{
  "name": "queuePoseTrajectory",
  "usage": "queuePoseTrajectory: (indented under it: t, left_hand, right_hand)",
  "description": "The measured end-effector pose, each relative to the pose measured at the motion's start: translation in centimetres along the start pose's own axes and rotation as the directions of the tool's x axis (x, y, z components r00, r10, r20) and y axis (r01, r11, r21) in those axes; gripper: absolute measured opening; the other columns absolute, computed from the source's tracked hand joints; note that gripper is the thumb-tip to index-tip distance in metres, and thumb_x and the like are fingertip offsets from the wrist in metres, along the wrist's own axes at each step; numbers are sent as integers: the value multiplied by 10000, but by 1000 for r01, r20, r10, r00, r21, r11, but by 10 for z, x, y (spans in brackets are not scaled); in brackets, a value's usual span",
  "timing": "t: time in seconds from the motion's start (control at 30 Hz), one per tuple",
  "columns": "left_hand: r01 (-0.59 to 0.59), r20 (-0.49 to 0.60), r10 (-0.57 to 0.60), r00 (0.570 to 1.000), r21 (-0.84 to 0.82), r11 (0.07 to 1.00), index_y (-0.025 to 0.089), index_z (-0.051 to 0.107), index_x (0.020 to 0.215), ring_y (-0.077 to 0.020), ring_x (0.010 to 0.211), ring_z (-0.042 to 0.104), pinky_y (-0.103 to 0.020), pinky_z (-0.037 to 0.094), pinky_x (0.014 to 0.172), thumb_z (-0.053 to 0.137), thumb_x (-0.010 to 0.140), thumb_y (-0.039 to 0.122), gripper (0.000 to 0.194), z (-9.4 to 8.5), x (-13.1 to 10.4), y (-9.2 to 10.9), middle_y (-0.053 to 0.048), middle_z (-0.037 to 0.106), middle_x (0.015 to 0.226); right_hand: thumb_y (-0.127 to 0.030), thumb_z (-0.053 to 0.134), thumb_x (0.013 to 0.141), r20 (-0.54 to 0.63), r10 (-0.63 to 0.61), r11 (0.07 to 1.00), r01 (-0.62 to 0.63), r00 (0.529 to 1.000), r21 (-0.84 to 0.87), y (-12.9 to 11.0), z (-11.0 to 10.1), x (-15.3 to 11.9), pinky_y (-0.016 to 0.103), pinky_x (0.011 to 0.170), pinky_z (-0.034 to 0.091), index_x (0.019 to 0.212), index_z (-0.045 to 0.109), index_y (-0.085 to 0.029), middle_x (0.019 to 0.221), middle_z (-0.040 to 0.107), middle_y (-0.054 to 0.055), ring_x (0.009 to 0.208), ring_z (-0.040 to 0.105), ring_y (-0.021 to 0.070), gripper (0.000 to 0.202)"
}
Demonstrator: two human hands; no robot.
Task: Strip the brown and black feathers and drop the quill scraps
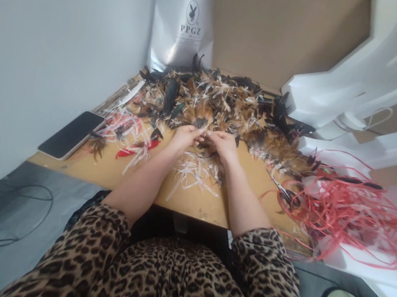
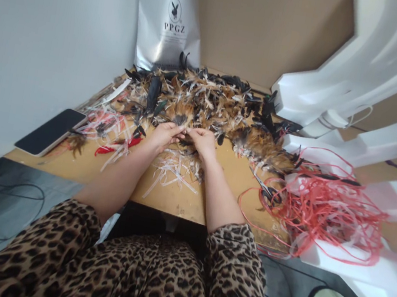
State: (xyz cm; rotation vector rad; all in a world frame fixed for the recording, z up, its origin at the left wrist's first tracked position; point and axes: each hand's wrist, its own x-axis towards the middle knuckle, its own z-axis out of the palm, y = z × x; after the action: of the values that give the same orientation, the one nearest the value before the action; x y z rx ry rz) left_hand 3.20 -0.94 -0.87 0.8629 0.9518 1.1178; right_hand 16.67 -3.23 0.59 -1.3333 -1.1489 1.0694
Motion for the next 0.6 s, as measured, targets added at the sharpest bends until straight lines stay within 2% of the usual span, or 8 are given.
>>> queuePoseTrajectory:
  t: [0.13, 0.2, 0.33, 0.43, 0.5, 0.6]
  left_hand:
    - [-59, -23, 62, 998, 124, 991, 109, 585, 605, -73, 480, 555, -167, 403, 447, 754, 669, 302, 264, 2, 1, -1, -17, 604, 544]
    - [-74, -22, 77, 997, 137, 988, 111, 572, 589, -73, 474, 552, -168, 408, 447, 752, 670, 307, 279, 3, 0, -1, -13, 594, 526]
    - [-66, -28, 70, 997, 116, 991, 112, 564, 586, -70, 478, 555, -160, 404, 449, 758, 662, 300, 280, 5, -3, 2, -8, 592, 518]
    - [-47, -30, 50, 998, 93, 995, 110, 575, 611, -74, 503, 573, -158, 409, 455, 760, 659, 306, 274, 6, -4, 4, -11, 609, 547]
    - [-31, -31, 33, 999, 61, 998, 112, 587, 643, -72, 520, 586, -153, 412, 463, 760, 660, 320, 271, 7, -4, 4, -13, 625, 578]
    - [-2, -17, 2, 1000, -13, 1000, 116, 602, 692, -66, 544, 603, -145, 409, 469, 754, 674, 314, 250, 5, -3, 3, -30, 665, 668]
  right_hand:
    - [-426, 761, 544, 40, 20, 1000, -21, 999, 24, 1, 2, -1, 230, 549, 409, 632, 703, -158, 589, 666, 8, 528, 525, 92, 288]
    - [-416, 766, 535, 36, 50, 997, -53, 998, 58, 2, 3, -1, 218, 494, 365, 618, 690, -159, 545, 637, -6, 475, 472, 72, 281]
    - [-422, 775, 504, 47, 154, 977, -159, 987, 142, 6, 6, 1, 213, 399, 198, 578, 632, -167, 407, 485, -55, 387, 302, 48, 301]
    - [-400, 790, 475, 59, 182, 959, -190, 982, 209, 8, 8, 3, 213, 411, 214, 586, 607, -172, 431, 494, -56, 405, 323, 54, 313]
    - [-400, 782, 488, 38, 166, 960, -170, 985, 221, 9, 9, 3, 215, 426, 244, 598, 605, -176, 440, 497, -59, 410, 337, 57, 305]
    - [-405, 747, 548, -49, 35, 982, -25, 998, 186, 8, 10, 2, 224, 495, 346, 621, 628, -179, 504, 554, -47, 465, 426, 73, 266]
